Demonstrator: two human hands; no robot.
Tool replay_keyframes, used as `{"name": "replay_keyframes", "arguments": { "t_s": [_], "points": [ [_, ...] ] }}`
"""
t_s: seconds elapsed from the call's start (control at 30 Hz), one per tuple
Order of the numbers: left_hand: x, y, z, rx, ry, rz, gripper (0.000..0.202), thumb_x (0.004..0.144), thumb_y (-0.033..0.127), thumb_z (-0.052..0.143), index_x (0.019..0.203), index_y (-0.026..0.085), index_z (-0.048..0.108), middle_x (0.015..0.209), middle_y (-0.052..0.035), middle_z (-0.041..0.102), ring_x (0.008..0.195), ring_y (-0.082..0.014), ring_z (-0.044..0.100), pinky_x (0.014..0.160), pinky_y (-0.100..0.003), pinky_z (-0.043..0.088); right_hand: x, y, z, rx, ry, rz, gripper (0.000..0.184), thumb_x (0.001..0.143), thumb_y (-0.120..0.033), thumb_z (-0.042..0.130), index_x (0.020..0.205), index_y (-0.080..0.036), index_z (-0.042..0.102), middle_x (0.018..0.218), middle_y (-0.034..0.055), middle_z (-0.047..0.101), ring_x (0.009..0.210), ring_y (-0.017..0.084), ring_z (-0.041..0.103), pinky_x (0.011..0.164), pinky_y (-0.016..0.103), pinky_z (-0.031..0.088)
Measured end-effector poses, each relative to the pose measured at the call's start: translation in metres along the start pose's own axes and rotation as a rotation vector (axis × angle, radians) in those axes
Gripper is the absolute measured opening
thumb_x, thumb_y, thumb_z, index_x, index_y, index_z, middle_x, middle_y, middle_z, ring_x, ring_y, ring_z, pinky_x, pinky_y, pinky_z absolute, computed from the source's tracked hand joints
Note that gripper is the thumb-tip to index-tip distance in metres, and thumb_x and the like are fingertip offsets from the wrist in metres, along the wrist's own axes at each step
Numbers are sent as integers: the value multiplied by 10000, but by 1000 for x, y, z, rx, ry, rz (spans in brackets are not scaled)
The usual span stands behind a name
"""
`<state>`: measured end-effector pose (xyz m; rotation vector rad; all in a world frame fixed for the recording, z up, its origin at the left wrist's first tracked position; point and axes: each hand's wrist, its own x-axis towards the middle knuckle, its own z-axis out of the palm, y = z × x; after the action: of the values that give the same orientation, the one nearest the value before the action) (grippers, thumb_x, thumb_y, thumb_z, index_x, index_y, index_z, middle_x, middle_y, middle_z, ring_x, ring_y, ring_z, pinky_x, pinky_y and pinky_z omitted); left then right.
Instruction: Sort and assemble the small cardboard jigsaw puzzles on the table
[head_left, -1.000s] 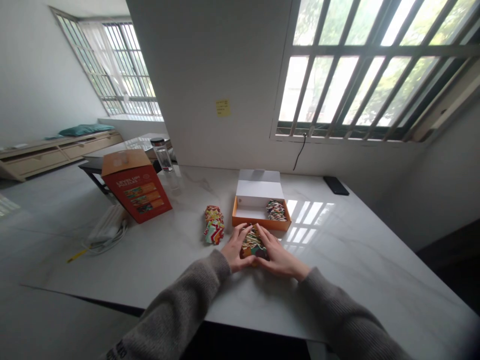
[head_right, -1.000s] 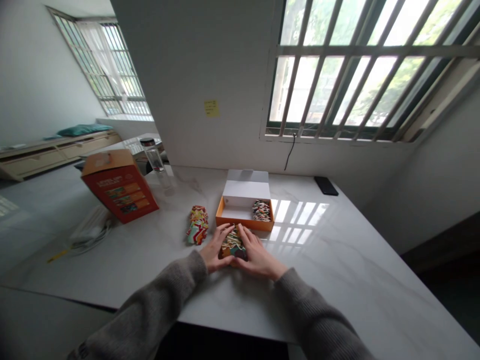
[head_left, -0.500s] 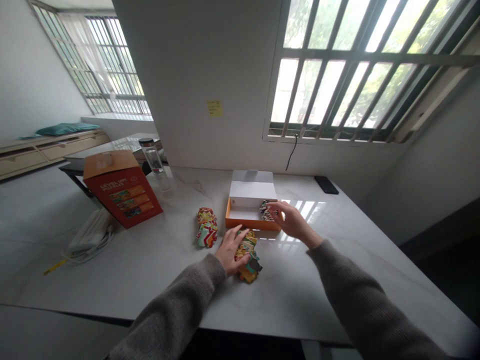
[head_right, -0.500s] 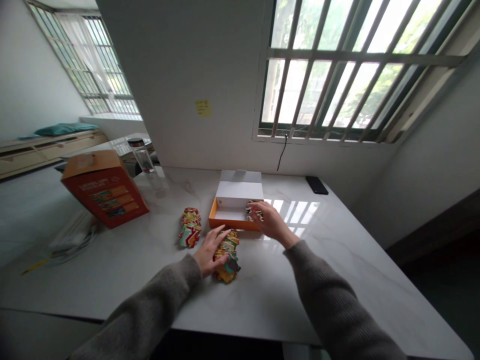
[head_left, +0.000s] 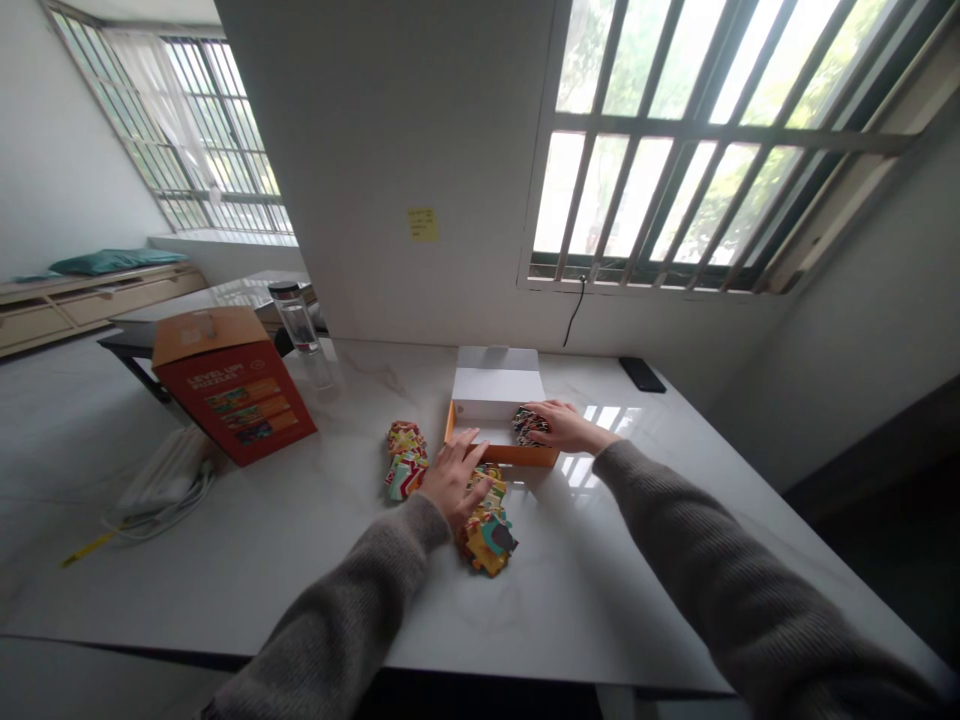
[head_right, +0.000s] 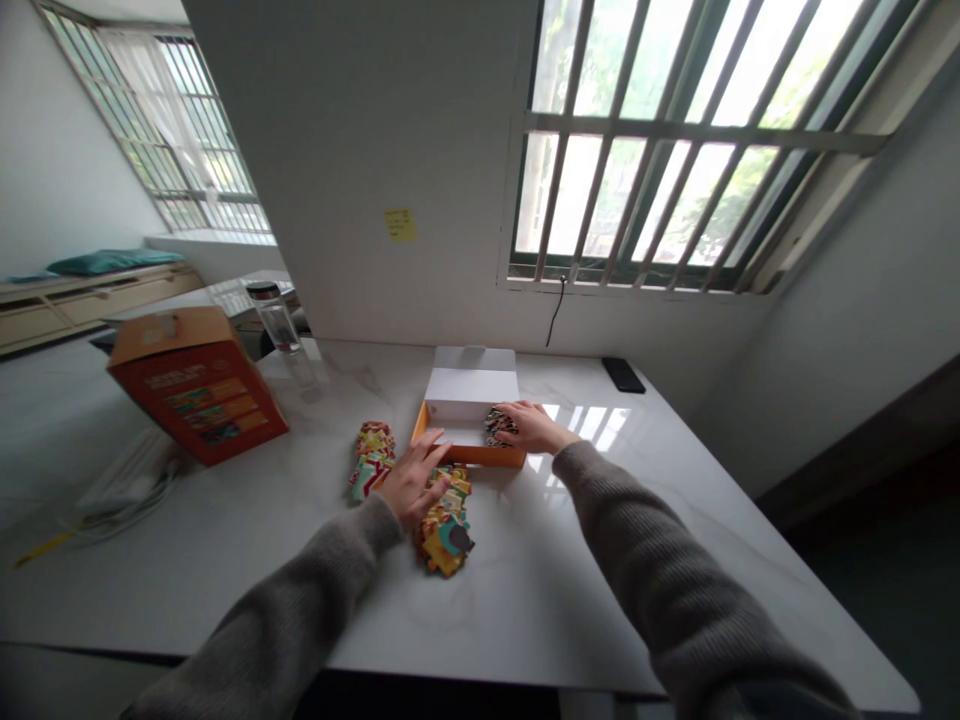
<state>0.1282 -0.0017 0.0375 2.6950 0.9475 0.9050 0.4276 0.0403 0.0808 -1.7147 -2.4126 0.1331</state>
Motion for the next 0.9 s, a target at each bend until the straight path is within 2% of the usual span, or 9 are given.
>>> {"name": "replay_keyframes", "arguments": {
  "t_s": [0.17, 0.27, 0.4, 0.57, 0.67, 0.77, 0.9],
  "points": [
    [12, -12, 14, 86, -42, -53, 570, 996, 471, 333, 1431, 128, 467, 1489, -172, 444, 1403, -303, 369, 1186, -512, 285, -1, -4, 4, 16, -3, -3, 612, 898, -478, 546, 1431, -183, 486, 1465, 156, 507, 1390, 335, 407, 1142, 512, 288],
    [10, -14, 20, 100, -40, -59, 567, 1002, 455, 318, 1420, 108, 480, 1478, -175, 467, 1403, -299, 376, 1197, -509, 262, -2, -5, 2, 39, -15, -34, 625, 893, -486, 561, 1419, -156, 490, 1419, 176, 540, 1346, 332, 464, 1130, 478, 324],
    [8, -15, 20, 82, -28, -49, 540, 1006, 427, 321, 1418, 120, 487, 1477, -166, 475, 1399, -293, 382, 1190, -510, 273, -3, -5, 0, 60, -11, -59, 600, 880, -480, 588, 1392, -178, 508, 1390, 163, 545, 1222, 309, 559, 1076, 449, 390],
    [9, -16, 20, 77, -25, -51, 521, 1001, 405, 347, 1423, 130, 481, 1467, -150, 487, 1387, -281, 394, 1190, -495, 275, -2, -7, 6, 50, 3, -49, 575, 872, -455, 602, 1388, -216, 516, 1474, 141, 467, 1330, 341, 427, 1102, 519, 331],
    [9, -15, 20, 74, -21, -49, 514, 994, 393, 365, 1419, 129, 485, 1461, -145, 494, 1382, -279, 396, 1193, -488, 268, -2, -10, 7, 64, 22, -39, 541, 866, -436, 612, 1367, -246, 535, 1450, 123, 484, 1324, 345, 402, 1079, 546, 344],
    [9, -15, 19, 78, -31, -47, 517, 994, 382, 366, 1414, 106, 486, 1462, -150, 492, 1381, -281, 393, 1195, -486, 263, -1, -11, 3, 92, 11, -48, 517, 861, -447, 631, 1335, -251, 563, 1331, 117, 540, 1246, 312, 483, 1082, 517, 356],
    [9, -15, 18, 71, -25, -46, 512, 995, 382, 365, 1414, 114, 486, 1451, -144, 503, 1372, -279, 406, 1192, -484, 269, 2, -6, -7, 178, -64, -65, 594, 820, -511, 689, 1346, -269, 554, 1272, 96, 532, 1106, 246, 602, 1038, 399, 436]
  ]
}}
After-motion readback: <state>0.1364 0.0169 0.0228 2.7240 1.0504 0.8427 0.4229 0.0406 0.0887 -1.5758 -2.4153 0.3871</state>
